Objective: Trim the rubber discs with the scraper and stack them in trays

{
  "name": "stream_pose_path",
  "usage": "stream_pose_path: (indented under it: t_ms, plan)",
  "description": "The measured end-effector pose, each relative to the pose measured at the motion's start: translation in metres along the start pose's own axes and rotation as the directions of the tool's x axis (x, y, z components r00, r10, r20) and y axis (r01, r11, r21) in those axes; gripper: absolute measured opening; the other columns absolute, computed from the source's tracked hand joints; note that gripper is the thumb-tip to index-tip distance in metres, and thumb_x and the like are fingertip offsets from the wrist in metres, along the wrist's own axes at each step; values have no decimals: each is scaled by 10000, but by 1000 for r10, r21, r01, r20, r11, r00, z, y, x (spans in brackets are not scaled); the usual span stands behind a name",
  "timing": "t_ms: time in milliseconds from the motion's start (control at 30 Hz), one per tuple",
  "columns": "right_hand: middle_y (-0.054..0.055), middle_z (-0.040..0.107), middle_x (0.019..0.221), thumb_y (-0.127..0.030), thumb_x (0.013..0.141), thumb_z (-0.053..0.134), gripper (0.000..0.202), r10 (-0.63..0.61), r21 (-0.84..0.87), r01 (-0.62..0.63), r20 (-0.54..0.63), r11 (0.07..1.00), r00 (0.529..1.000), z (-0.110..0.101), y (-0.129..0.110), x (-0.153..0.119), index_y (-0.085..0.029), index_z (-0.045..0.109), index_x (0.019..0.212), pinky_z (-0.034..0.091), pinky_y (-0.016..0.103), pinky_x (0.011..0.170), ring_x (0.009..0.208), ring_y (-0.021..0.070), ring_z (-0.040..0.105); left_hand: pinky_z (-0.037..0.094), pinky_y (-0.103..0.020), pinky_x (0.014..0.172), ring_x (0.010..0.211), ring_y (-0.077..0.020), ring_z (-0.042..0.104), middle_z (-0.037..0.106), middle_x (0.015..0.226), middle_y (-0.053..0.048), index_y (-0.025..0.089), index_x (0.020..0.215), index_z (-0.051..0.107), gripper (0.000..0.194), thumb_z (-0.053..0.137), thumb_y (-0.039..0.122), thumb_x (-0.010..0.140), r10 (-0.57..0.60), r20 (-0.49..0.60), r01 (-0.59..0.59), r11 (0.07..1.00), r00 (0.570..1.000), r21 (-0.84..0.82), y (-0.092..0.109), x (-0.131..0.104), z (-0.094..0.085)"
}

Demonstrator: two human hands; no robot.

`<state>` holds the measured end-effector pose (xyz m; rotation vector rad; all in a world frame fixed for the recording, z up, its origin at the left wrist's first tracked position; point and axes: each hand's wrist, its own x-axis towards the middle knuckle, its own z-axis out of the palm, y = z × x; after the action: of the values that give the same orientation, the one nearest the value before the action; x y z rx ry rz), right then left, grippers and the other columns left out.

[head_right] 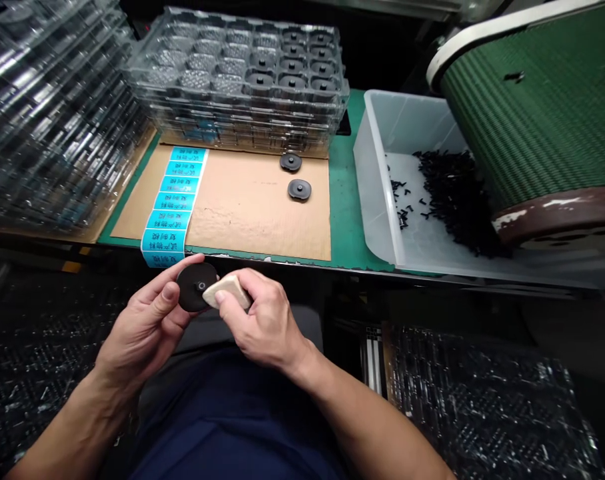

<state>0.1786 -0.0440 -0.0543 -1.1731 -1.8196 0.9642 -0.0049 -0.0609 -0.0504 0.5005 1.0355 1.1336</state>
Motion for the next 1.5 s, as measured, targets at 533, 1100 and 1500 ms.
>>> stream_pose_path:
  t_ms: [533, 1100, 1500]
  plan:
    - [56, 734, 909, -279, 987, 586, 158, -9, -78, 7, -21, 997, 1000, -10, 10, 8, -187, 715, 991, 481, 347, 766, 822, 195, 634, 626, -289, 901, 1019, -202, 742, 783, 1166, -73, 240, 1209, 781, 375, 853, 286, 844, -96, 101, 103, 992, 990, -76, -9, 12, -3]
    - [35, 677, 846, -227, 947, 575, 121, -68, -17, 68, 5, 998, 998, -12, -3, 9, -184, 687, 949, 459, 302, 698, 753, 167, 602, 606, -278, 945, 1144, -242, 727, 779, 1196, -43, 311, 1199, 771, 481, 932, 282, 747, 84, 7, -84, 996, 996, -26, -3, 3, 2]
    - [24, 636, 810, -199, 976, 545, 132, -221, -207, 243, 122, 948, 968, -19, 8, 14, -194, 641, 885, 422, 315, 709, 732, 166, 541, 600, -270, 959, 1114, -233, 738, 785, 1207, -82, 266, 1275, 761, 428, 834, 323, 857, -95, 52, 97, 994, 994, -47, -2, 4, -9]
